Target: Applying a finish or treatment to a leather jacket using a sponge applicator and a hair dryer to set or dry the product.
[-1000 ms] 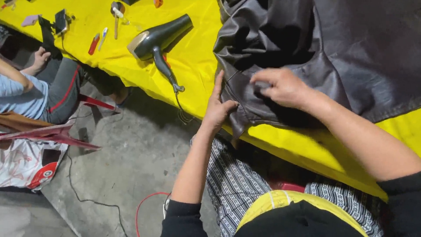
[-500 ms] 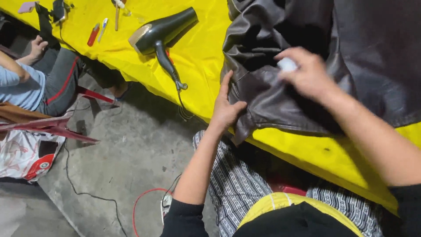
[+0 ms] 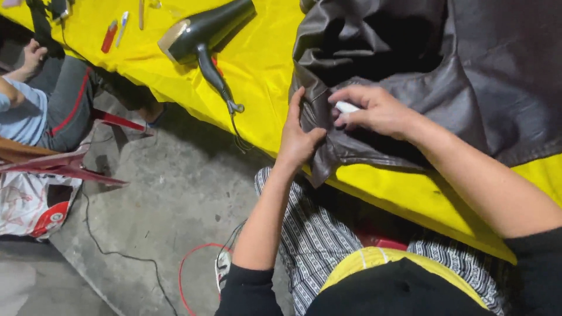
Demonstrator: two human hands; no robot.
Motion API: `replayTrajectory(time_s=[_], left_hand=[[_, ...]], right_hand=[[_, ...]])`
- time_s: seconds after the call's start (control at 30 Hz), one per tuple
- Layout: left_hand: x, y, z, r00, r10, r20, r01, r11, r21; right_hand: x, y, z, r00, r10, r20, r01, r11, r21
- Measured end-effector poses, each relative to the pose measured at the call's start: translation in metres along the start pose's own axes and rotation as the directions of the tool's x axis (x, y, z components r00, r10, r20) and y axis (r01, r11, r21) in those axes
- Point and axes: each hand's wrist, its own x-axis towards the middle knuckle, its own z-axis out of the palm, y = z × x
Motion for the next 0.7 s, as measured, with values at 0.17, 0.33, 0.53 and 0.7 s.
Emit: replayTrajectory(time_s=[0.17,0.33,0.53,0.7], left_hand=[[-0.002,0.001,0.001,0.999,-0.034,-0.001,0.033,0.999,-0.025],[-0.003,0.009,0.002,0.998,-0.055,0.001,0.055,0.998,-0.036],[-0.01,0.023,0.001,0.99,-0.133,-0.036,0.132,0.991,-0.037],[-0.008,0.029,0.001,0.992,-0.124,-0.014,0.124,0.992,0.013]], right_hand=[[0.028,0.05,-0.068,0.924,-0.218,-0.315,0.098,0.929,-0.357],[-0.022,0.032,-0.051,0.84,-0.51,-0.185,0.301,0.721,-0.624],[-0.092,0.044,-0.057,0.972,-0.147,-0.185,0.142,0.989,-0.038],[-0.156,0.051,-0.161,0.783,-0.469,-0.409,0.132,0.768,-0.627]])
